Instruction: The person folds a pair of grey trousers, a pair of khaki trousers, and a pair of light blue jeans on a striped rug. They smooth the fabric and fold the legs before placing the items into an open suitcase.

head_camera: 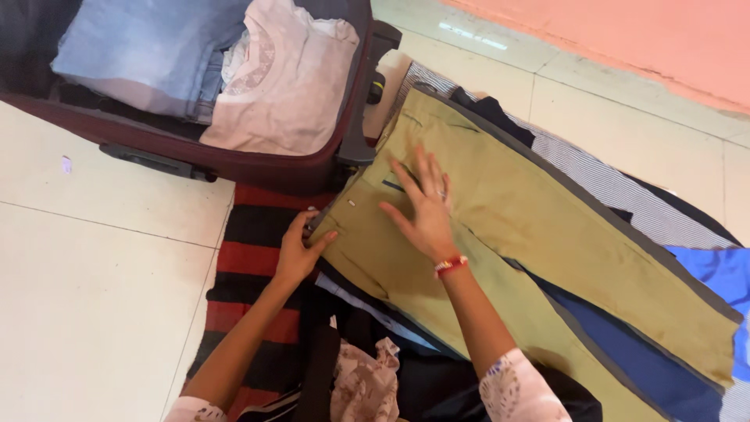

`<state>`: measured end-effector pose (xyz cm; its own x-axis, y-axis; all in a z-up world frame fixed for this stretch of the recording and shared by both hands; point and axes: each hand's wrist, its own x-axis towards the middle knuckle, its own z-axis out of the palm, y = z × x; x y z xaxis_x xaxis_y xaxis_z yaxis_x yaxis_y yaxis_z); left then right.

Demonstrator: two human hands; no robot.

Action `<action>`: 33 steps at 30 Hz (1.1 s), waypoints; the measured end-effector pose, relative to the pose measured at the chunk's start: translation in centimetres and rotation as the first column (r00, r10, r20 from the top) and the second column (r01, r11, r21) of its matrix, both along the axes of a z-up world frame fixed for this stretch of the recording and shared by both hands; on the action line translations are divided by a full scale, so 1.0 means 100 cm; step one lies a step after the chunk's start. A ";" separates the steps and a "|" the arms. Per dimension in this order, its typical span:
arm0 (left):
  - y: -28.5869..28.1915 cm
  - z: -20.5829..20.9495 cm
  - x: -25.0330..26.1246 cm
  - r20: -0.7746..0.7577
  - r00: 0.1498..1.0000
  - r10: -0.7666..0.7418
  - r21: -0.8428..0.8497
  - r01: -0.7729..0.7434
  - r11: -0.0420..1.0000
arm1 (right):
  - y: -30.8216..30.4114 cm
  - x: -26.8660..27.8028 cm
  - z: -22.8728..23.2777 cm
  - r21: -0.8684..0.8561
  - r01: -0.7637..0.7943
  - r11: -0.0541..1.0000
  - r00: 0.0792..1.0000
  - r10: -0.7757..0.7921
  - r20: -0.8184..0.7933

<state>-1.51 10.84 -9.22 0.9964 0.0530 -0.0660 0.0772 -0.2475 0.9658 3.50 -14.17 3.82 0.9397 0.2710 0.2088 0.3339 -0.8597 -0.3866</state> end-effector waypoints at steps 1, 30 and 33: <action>0.000 0.003 -0.001 -0.016 1.000 -0.001 -0.007 0.001 1.000 | 0.010 0.004 -0.004 -0.027 0.000 1.000 1.000 0.000 -0.008; -0.037 0.073 0.018 0.027 0.883 -0.468 0.614 0.355 0.705 | 0.002 0.030 -0.020 -0.177 -0.143 0.974 0.957 0.091 -0.277; -0.037 0.073 0.021 0.032 0.879 -0.476 0.626 0.354 0.695 | -0.008 0.024 -0.008 -0.270 -0.111 0.956 0.929 0.003 -0.371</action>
<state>0.64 7.10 -1.94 0.9156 -0.4019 0.0134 -0.3289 -0.7294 0.5998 5.92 -14.98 3.05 0.9165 0.3231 -0.2359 0.2688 -0.9341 -0.2351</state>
